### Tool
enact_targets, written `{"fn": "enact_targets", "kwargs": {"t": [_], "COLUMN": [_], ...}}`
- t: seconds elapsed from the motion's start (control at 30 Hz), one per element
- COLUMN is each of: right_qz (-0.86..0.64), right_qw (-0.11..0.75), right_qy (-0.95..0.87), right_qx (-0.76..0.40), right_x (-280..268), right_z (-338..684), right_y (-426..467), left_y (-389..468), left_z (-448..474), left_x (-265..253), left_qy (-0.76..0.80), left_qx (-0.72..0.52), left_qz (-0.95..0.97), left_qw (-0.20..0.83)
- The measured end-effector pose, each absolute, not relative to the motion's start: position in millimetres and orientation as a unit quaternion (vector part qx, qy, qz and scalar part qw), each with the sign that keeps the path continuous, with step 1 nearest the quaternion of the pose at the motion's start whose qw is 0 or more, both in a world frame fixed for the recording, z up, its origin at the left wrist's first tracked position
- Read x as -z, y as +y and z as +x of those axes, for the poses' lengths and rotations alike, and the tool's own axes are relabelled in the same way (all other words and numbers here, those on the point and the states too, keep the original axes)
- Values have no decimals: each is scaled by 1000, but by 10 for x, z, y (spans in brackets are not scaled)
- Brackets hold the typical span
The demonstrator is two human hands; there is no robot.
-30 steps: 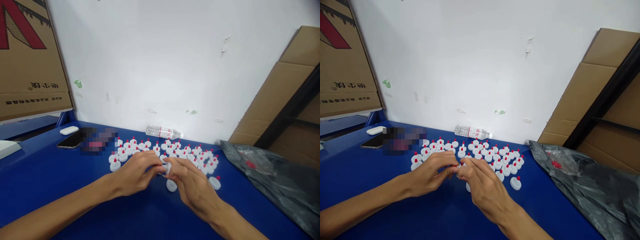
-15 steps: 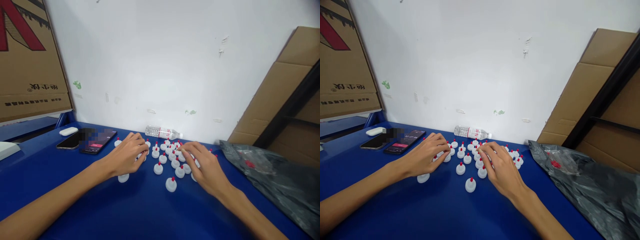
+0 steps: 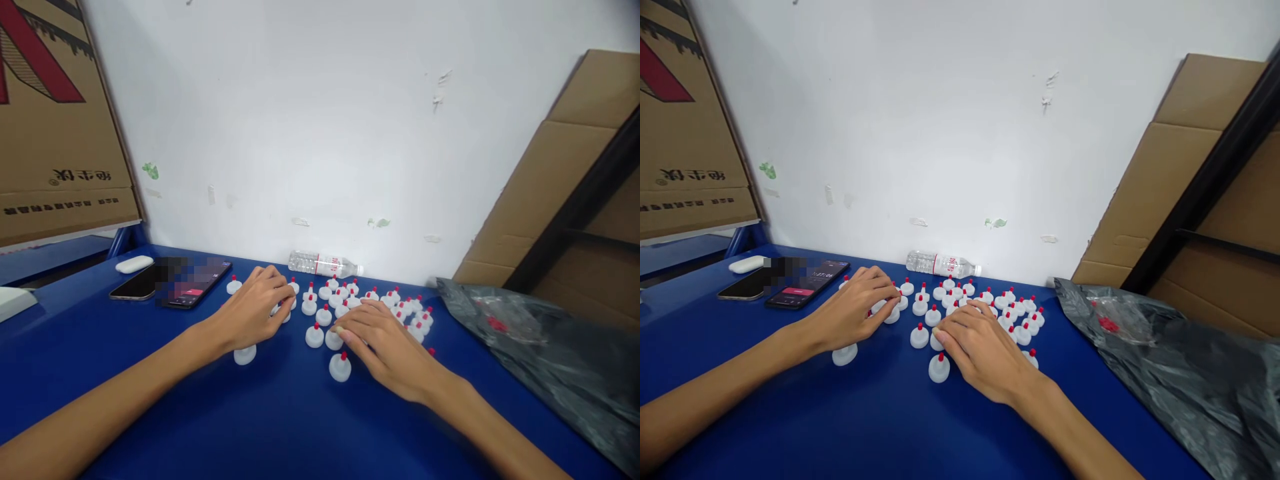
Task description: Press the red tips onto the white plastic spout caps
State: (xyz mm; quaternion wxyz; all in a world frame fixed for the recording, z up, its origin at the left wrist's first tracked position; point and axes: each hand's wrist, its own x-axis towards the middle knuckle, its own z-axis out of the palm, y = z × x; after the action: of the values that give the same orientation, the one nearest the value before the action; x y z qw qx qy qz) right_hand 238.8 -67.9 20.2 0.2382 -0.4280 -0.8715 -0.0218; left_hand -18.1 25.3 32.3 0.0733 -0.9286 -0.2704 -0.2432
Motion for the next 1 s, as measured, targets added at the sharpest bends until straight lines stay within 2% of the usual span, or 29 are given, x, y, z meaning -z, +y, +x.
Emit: {"fn": "enact_targets", "kwargs": {"t": [0.23,0.5,0.83,1.0], "right_qz": [-426,-424,-425,-445], "right_qw": [237,248,259,298], "right_qy": [-873,-870,-863,-834], "right_qx": [13,47,86,136], "right_x": [-239,-241,-253,-292], "right_z": [2385,2414,2477,2577], "right_y": [-702,-695,-675,-643], "left_y": [198,157,146,133], "left_z": [-194,-164,-170,-151], "left_x": [-277,-193,-228,-256], "left_qy": [-253,-269,-265,-250], "left_qx": [244,147,189,202], "left_qz": [-936,-952,-946,-947], "left_qw": [20,-18,-7,-9]}}
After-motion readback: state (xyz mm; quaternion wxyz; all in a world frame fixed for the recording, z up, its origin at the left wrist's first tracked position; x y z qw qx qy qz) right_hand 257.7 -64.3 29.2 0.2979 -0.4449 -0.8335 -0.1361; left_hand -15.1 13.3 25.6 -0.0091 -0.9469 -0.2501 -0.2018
